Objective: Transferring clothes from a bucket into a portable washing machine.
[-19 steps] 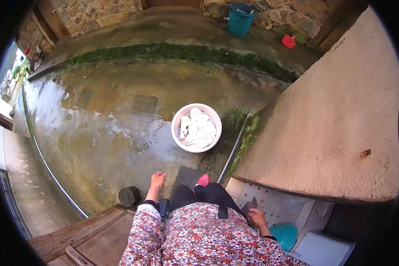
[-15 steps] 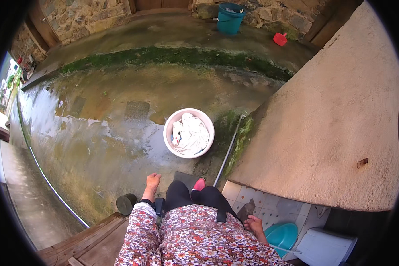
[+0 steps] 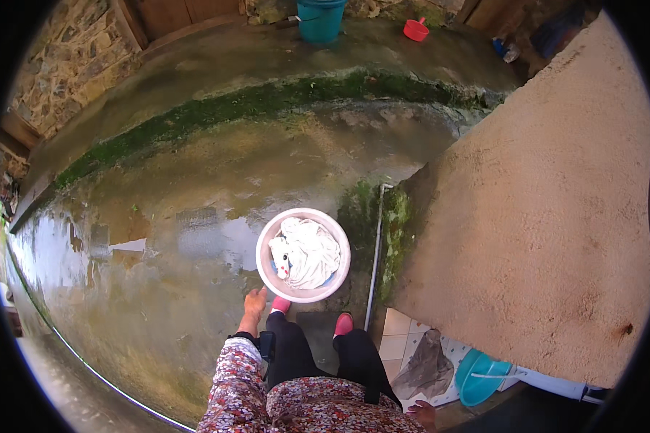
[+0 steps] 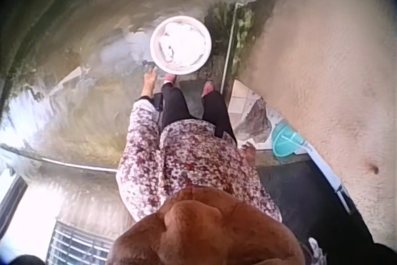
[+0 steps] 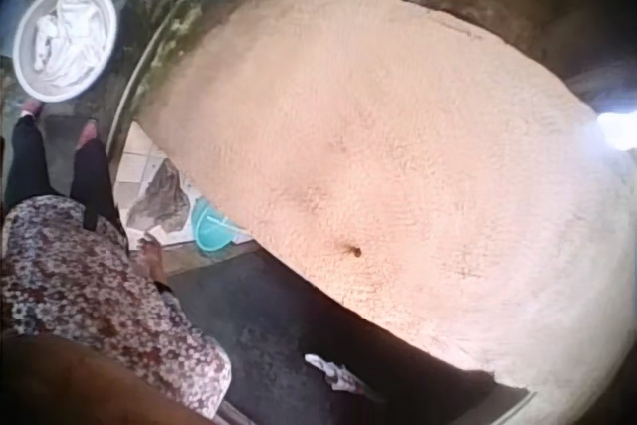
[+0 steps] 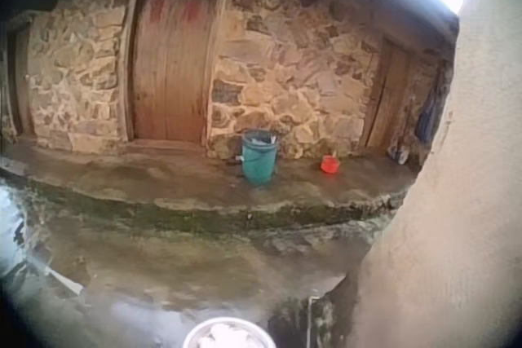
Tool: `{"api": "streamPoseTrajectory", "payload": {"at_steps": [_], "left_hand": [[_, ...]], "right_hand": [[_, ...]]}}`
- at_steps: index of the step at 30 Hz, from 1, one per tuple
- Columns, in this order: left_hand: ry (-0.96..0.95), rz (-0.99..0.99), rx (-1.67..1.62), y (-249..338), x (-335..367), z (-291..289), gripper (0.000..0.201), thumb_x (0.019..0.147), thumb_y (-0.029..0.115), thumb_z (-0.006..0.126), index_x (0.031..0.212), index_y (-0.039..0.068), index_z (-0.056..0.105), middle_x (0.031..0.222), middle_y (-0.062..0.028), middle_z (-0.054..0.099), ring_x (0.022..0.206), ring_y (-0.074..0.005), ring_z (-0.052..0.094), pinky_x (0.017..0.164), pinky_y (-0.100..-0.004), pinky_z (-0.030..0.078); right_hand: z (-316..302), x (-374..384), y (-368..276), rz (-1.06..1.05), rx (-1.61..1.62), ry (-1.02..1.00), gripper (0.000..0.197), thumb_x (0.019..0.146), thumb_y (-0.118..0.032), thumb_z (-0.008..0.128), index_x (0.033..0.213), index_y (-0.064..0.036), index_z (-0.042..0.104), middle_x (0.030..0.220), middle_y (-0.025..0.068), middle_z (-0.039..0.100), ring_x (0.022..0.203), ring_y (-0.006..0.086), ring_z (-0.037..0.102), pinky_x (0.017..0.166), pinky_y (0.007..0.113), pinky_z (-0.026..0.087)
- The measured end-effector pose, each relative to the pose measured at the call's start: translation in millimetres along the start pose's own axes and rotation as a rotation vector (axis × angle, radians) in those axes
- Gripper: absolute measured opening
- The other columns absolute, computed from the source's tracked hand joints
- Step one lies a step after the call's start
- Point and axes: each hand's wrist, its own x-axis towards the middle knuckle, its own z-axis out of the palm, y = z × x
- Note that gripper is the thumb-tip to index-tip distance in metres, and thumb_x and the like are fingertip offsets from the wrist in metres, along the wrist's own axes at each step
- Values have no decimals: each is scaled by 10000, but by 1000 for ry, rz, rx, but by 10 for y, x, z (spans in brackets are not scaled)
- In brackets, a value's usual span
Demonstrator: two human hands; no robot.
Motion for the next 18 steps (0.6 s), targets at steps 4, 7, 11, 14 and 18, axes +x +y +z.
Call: {"api": "streamPoseTrajectory", "payload": {"at_steps": [4,7,11,14,18], "left_hand": [[-71,5,76,239,621,-104,544,777,429,440,1104,-4,480,1103,-229,485,1062,-330,444,877,-350,349],[-95,-21,20,390,1041,-130,531,795,439,413,1093,7,492,1106,-224,484,1059,-324,446,872,-358,351],[-129,-137,-237,216,1615,-163,526,815,438,388,1096,5,490,1111,-210,488,1045,-315,458,863,-362,356],[-101,-238,-293,107,1897,-46,524,825,441,374,1094,8,496,1100,-177,509,1021,-284,477,851,-348,363],[-147,-198,-312,-2,2181,285,549,818,478,369,1083,20,513,1079,-142,527,1002,-251,485,841,-335,366]], "right_hand": [[297,-705,464,84,73,35,371,758,-83,483,1117,-16,420,925,171,484,748,266,497,648,364,446],[467,-1136,762,147,120,53,393,777,-205,480,1141,-68,418,972,140,421,785,268,426,694,383,410],[224,-1445,1103,255,330,-22,414,792,-260,478,1171,-111,406,1044,124,383,860,292,384,741,410,384],[564,-1645,1252,141,54,-14,419,790,-171,480,1197,-131,388,1151,128,367,971,338,380,783,439,381],[1595,-1663,1353,-69,-506,93,458,763,20,459,1192,-123,387,1285,130,288,1060,384,388,816,451,400]]}}
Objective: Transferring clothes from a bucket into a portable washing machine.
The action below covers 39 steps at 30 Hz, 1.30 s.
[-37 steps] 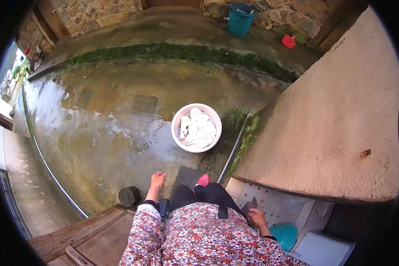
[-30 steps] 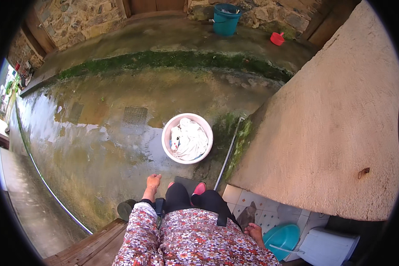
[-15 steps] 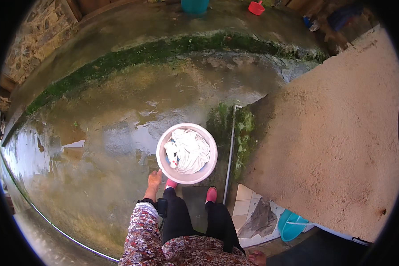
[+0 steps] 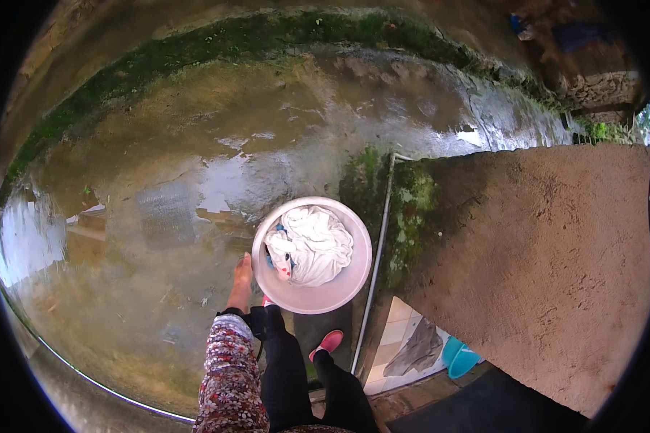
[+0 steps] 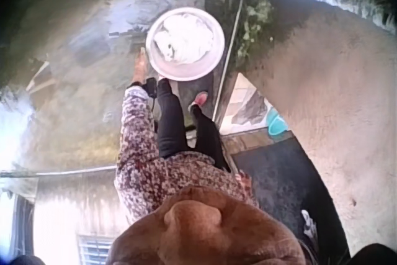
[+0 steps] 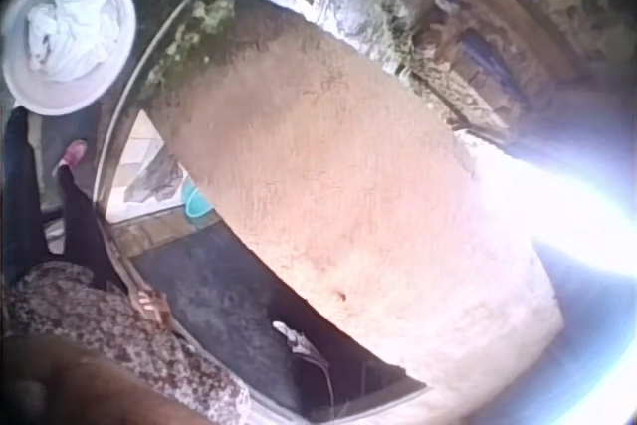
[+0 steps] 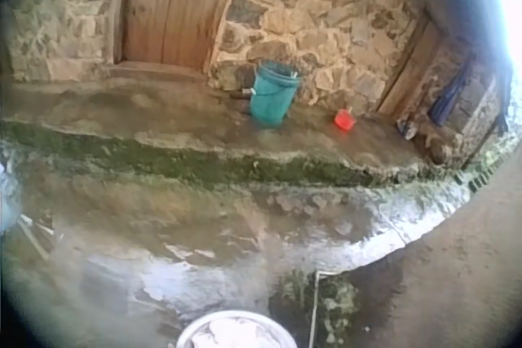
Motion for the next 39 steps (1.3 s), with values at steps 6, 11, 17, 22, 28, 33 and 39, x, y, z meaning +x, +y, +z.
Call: {"api": "streamPoseTrajectory", "payload": {"at_steps": [6,11,17,22,28,33,39], "left_hand": [[-180,-313,-209,214,84,294,679,776,605,354,1149,45,445,1073,-92,528,949,-216,511,830,-331,388],[-291,-275,-471,14,567,214,630,782,589,362,1111,64,477,1071,-97,530,956,-226,514,837,-351,408],[-271,-197,-406,325,598,236,539,814,524,353,1094,86,498,1075,-100,534,978,-236,504,865,-381,387],[-231,-95,-488,287,500,224,380,830,369,442,1039,62,519,1053,-92,544,948,-209,513,841,-328,395],[-144,70,-465,191,420,150,242,760,164,564,968,45,526,934,-69,561,866,-192,526,772,-310,415],[-58,125,-504,82,517,58,118,749,92,571,838,84,494,837,-29,548,729,-150,512,654,-281,430],[96,384,-111,360,-31,179,215,719,63,617,663,95,412,641,33,448,581,-79,396,550,-214,364]], "right_hand": [[-328,195,436,324,1116,-137,572,739,-258,578,1211,-29,350,1255,162,322,1053,303,432,767,371,469],[198,293,355,362,417,118,589,748,-266,571,1230,-35,324,1244,164,338,1048,316,436,772,393,464],[234,255,638,374,698,97,604,776,-200,540,1289,-100,237,1191,175,406,1002,333,477,722,417,475],[366,338,823,295,77,141,548,814,-201,477,1292,-92,232,1182,179,417,939,322,524,687,373,484],[34,530,1404,513,520,202,500,810,-330,454,1207,-39,369,1005,104,453,757,178,422,590,296,388],[621,598,474,356,214,519,379,755,38,519,1120,-18,432,925,200,555,746,252,586,553,295,470],[1008,709,73,401,42,660,337,792,-126,532,1116,-55,471,843,70,611,663,135,591,550,254,470]]}}
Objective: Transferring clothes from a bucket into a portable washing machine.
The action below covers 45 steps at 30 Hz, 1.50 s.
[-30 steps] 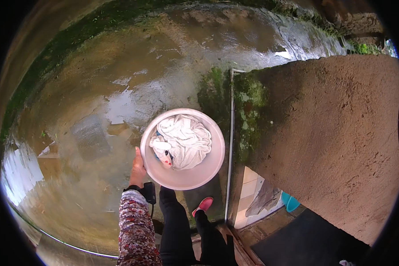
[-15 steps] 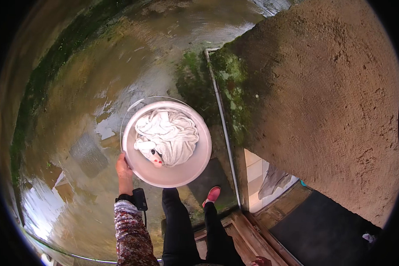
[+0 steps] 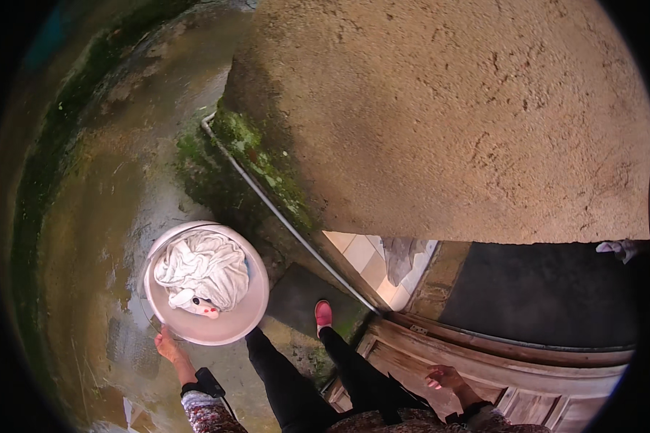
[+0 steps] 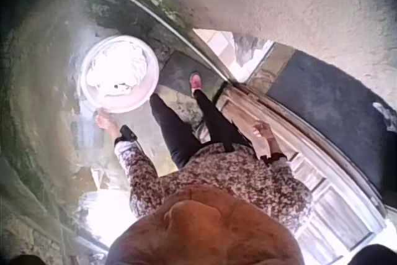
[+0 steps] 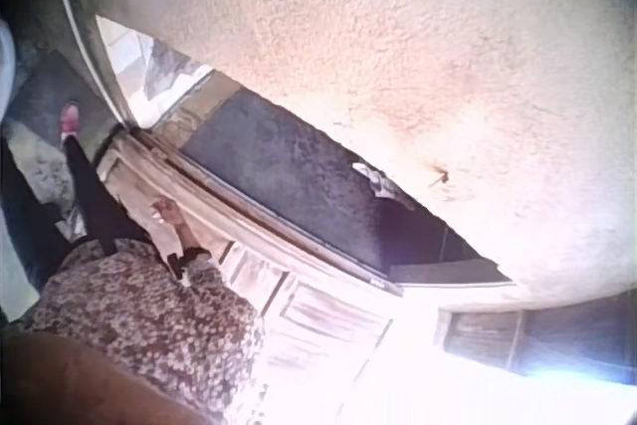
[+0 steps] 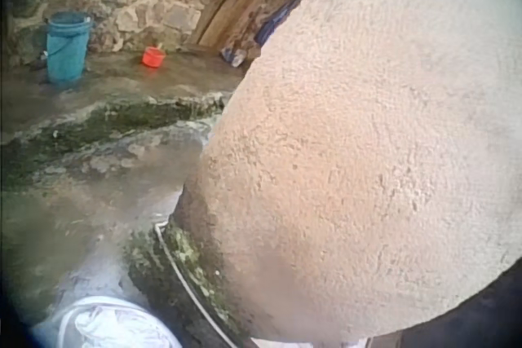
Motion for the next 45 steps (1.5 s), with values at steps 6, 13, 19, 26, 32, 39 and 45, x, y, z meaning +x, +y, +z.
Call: {"api": "streamPoseTrajectory", "payload": {"at_steps": [6,13,19,26,32,39,45], "left_hand": [[-465,376,293,630,-673,12,214,730,52,601,646,92,408,602,43,397,558,-64,331,506,-200,303],[-907,320,666,946,-1363,475,148,724,47,599,841,-13,532,647,22,504,552,-52,417,498,-198,351],[-954,107,745,817,-1585,598,128,651,66,619,726,15,528,532,-19,478,410,-90,416,362,-215,346],[-840,153,824,528,-1260,503,82,588,3,533,635,8,466,490,-44,458,343,-113,378,296,-218,280],[-943,-12,764,710,-2438,858,64,599,4,476,656,20,453,521,-64,476,342,-137,401,303,-244,368],[-1049,-203,630,1170,-3718,659,242,565,-83,500,745,49,405,558,-40,432,397,-152,448,337,-247,422],[-1313,-310,759,1180,-4679,658,299,545,-107,518,787,31,407,567,-55,447,448,-152,470,406,-249,404]], "right_hand": [[51,3,154,-23,-188,-20,287,820,-101,465,1106,-74,475,886,67,606,722,144,591,587,240,464],[118,-91,314,-144,102,71,298,774,-119,541,1063,-50,521,811,65,603,665,132,594,573,239,451],[204,-63,965,-221,72,67,306,778,-83,519,1082,-52,509,842,56,605,691,135,591,594,244,465],[264,177,1077,-346,-66,22,306,760,-132,509,1061,-83,531,813,75,603,672,109,559,638,253,451],[256,478,1290,-529,77,73,299,766,-210,533,1052,-122,540,831,82,604,728,168,570,676,274,450],[62,510,400,-743,95,38,267,806,-116,506,1072,-92,522,827,71,597,741,112,559,685,237,444],[-514,422,36,-927,342,264,245,786,-88,506,1029,-91,538,727,81,574,658,134,542,637,236,445]]}}
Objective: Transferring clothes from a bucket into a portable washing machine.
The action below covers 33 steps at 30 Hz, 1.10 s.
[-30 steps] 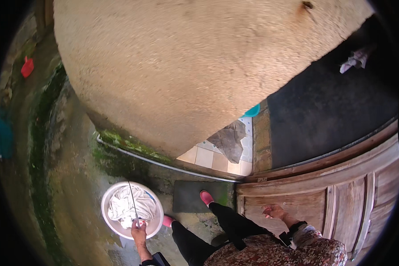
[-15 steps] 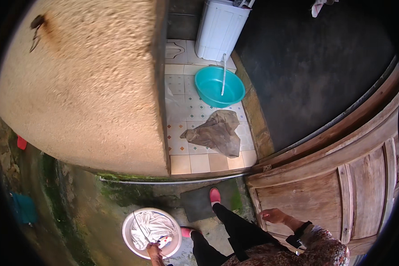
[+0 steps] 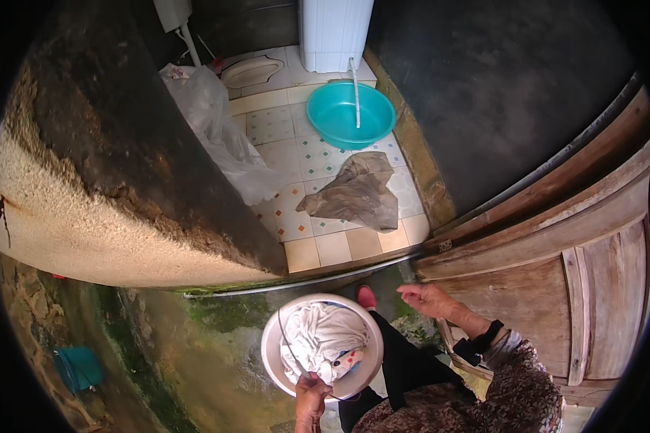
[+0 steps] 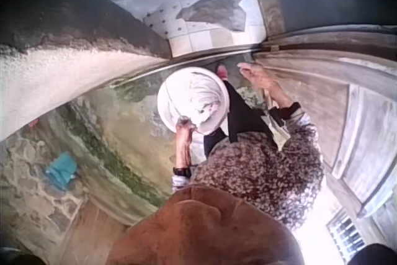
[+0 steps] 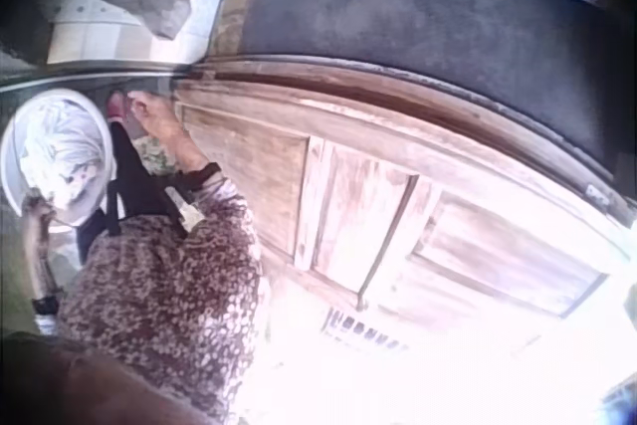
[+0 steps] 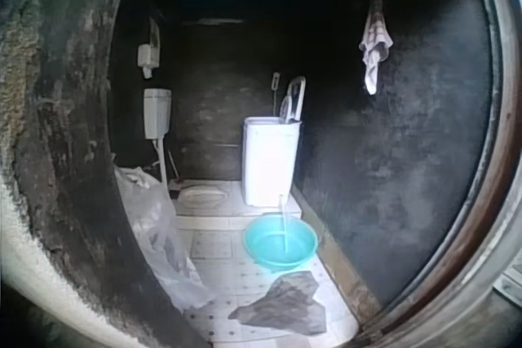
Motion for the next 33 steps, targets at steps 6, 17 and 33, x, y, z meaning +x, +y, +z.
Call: {"api": "streamPoseTrajectory", "payload": {"at_steps": [6,17,33], "left_hand": [[-281,-23,264,351,191,1031,259,551,-101,523,765,17,437,569,-53,459,458,-146,464,431,-244,385],[-340,30,711,1117,579,2751,264,600,-38,533,861,-12,511,596,-45,508,491,-108,471,452,-217,393],[-352,262,612,2611,-13,3895,254,582,-87,506,818,6,487,595,-37,490,485,-102,450,452,-216,359]], "right_hand": [[-962,-283,166,183,256,494,398,756,40,474,1136,-75,455,792,25,562,707,76,509,637,197,426],[-1618,-740,771,356,208,757,444,725,12,504,1158,-28,412,830,62,553,701,123,539,624,242,453],[-1754,-419,644,739,492,1048,368,635,-56,610,985,-6,507,871,70,532,784,161,474,648,295,423]]}}
